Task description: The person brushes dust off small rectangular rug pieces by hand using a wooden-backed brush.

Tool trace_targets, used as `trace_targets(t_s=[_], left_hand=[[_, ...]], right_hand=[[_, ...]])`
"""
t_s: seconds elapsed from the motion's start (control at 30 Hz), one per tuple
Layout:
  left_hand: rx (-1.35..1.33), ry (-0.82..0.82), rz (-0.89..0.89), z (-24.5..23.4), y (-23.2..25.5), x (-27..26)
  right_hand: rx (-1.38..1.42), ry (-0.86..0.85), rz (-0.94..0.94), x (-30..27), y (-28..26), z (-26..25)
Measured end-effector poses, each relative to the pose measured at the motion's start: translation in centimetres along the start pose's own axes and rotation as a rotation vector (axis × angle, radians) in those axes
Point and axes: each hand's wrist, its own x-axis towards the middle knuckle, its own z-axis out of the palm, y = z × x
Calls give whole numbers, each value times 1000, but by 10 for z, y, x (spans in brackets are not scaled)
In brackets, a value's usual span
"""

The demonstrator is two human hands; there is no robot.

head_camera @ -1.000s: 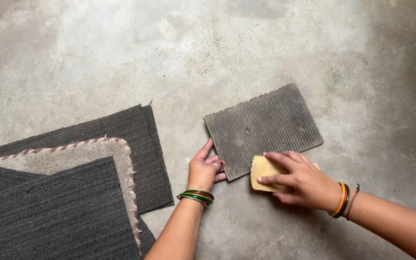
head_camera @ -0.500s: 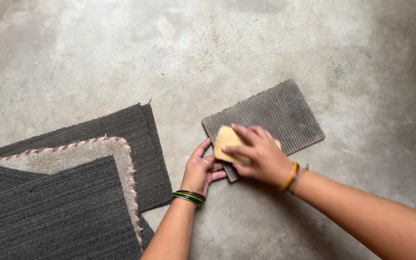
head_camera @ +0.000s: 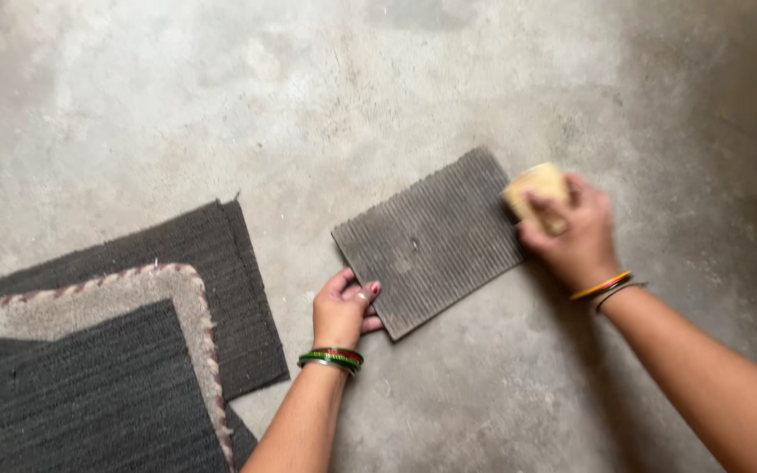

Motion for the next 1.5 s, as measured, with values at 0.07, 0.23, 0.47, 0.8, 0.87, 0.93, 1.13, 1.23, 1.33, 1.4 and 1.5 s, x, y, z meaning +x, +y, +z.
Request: trace_targets(t_s=[0.07, 0.23, 0.47, 0.8, 0.87, 0.93, 1.13, 1.23, 1.33, 1.4, 1.5], left_hand=[[-31, 3, -9, 2, 8, 0], [-45, -5, -20, -1, 1, 2], [-46, 15, -21, -3, -18, 12], [127, -51, 753, 36, 58, -56], [432, -96, 1082, 29, 94, -76], [743, -138, 1427, 25, 123, -85], [1039, -125, 1610, 14, 96, -83], [1112, -120, 1624, 2, 52, -77], [834, 192, 1007, 8, 7, -68], [139, 142, 406, 15, -12, -61], [649, 333, 416, 6, -10, -62]], right_hand=[[-54, 31, 124, 18, 9, -13], [188, 43, -273, -10, -118, 29], [-61, -194, -23, 34, -91, 43], [-43, 100, 370, 20, 107, 2], [-75, 113, 370, 3, 118, -2], [-46, 81, 328, 3, 123, -4], [20, 73, 290, 6, 125, -7], [50, 85, 285, 7, 122, -9], [36, 74, 306, 9, 122, -9], [43, 63, 300, 10, 126, -10], [27, 0, 326, 25, 131, -19]])
